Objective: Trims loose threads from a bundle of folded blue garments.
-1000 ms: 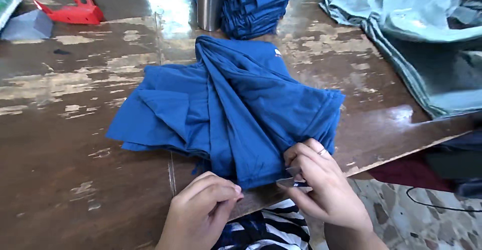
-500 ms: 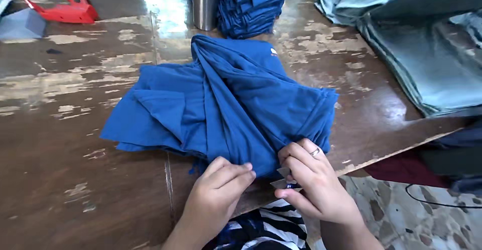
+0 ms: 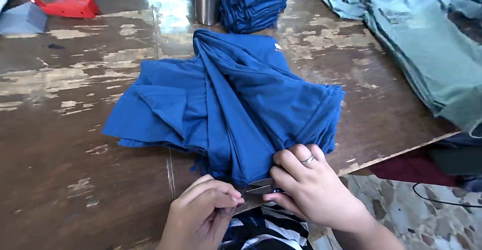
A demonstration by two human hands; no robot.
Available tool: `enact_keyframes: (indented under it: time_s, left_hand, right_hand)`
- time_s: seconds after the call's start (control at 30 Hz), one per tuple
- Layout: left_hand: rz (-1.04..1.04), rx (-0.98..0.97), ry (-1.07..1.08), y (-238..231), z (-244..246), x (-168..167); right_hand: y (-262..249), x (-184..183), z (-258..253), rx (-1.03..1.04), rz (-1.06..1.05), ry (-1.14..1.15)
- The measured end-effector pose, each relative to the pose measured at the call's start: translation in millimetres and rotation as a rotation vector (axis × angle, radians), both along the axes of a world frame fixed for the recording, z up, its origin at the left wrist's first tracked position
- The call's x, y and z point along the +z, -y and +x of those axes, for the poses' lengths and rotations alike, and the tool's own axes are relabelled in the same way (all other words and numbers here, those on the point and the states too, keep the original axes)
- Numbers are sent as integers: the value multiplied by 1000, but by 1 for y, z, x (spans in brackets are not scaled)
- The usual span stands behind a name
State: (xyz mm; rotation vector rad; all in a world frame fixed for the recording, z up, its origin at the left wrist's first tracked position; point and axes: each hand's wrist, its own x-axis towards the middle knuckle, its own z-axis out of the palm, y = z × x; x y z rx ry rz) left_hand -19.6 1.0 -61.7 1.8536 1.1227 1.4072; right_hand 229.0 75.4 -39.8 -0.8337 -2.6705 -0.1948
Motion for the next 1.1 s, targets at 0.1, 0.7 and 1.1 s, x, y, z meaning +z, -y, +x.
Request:
enact_keyframes:
  time_s: [0.1, 0.7, 1.1]
  left_hand:
    - [7, -16, 49, 0, 1, -1]
    - [44, 110, -132, -16, -11, -3]
    - [194, 240, -7, -24, 13, -1]
  right_hand:
    - [1, -4, -5, -32, 36, -11]
    - [-32, 45, -3, -134, 53, -555]
    - [-9, 16, -23, 123, -325, -495]
